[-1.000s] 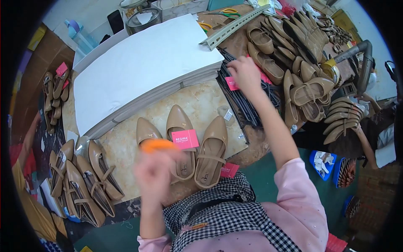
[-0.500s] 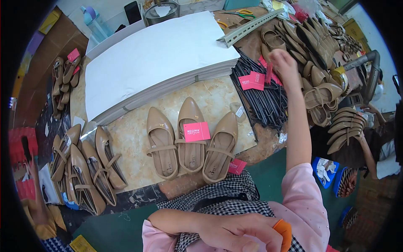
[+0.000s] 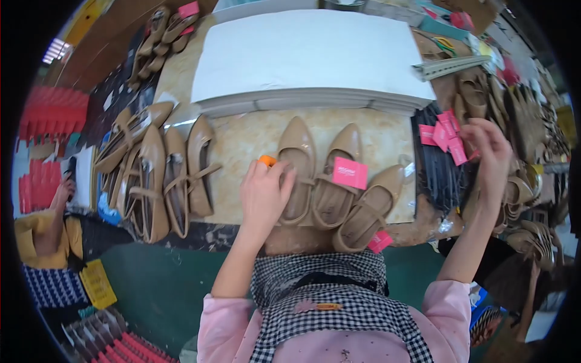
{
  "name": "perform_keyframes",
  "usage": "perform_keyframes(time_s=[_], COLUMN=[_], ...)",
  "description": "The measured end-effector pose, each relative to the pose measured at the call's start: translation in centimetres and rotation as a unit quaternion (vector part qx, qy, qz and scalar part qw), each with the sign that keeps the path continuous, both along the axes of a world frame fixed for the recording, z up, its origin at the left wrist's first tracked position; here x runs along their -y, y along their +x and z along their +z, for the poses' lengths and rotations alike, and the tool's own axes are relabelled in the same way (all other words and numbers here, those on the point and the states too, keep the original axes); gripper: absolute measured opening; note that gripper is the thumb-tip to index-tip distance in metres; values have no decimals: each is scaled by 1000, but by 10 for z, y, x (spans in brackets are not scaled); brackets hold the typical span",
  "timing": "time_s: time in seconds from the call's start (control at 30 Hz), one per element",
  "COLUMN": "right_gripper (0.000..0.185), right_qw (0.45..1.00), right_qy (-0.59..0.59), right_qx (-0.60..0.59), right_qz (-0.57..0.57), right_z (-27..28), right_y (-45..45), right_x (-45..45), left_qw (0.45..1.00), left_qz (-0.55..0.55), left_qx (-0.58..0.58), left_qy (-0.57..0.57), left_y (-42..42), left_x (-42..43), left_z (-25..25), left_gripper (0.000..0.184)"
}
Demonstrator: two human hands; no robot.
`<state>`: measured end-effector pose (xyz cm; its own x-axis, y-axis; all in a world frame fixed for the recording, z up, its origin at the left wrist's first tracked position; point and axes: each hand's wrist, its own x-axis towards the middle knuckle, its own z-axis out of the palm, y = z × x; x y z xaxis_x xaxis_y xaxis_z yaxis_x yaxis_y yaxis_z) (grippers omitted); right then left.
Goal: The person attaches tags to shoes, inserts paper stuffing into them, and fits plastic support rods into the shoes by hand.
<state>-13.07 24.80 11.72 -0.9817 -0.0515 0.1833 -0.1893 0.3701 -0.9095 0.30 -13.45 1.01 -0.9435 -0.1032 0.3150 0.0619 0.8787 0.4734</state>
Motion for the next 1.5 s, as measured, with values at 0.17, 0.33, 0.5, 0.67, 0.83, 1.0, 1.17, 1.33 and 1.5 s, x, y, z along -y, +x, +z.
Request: perform_keyframes(time_s=[0.17, 0.33, 0.5, 0.67, 0.83, 1.0, 1.17, 1.33, 1.5], right_gripper=[19, 10, 8, 7, 5, 6, 8, 11, 23], right_qw=[933, 857, 860, 851, 849, 872, 780, 845, 789], right_qy=[128, 293, 306, 328, 324, 256, 422, 343, 19], right_qx=[-77, -149, -177, -177, -184, -166, -338, -107, 336], right_qz=[328, 396, 368, 369, 375, 384, 315, 395, 514], right_z=[-76, -138, -141, -142, -143, -143, -108, -47, -82], right_y=[27, 39, 36, 37, 41, 43, 52, 37, 15], right_x=[182, 251, 261, 265, 268, 267, 263, 257, 248], left_qw=[999, 986, 982, 984, 980, 989, 994, 849, 634], left_qz=[31, 87, 90, 101, 117, 94, 65, 92, 89], left_qx=[4, 32, 53, 60, 62, 80, 73, 116, 61], left_qy=[20, 139, 156, 136, 146, 76, 49, 507, 766], left_y=[17, 35, 36, 28, 27, 20, 15, 12, 18], left_x=[6, 24, 32, 34, 31, 31, 38, 46, 56], left_z=[-22, -30, -31, -33, -35, -31, -36, -64, -80], left_gripper=[15, 14, 12, 14, 15, 12, 6, 18, 27])
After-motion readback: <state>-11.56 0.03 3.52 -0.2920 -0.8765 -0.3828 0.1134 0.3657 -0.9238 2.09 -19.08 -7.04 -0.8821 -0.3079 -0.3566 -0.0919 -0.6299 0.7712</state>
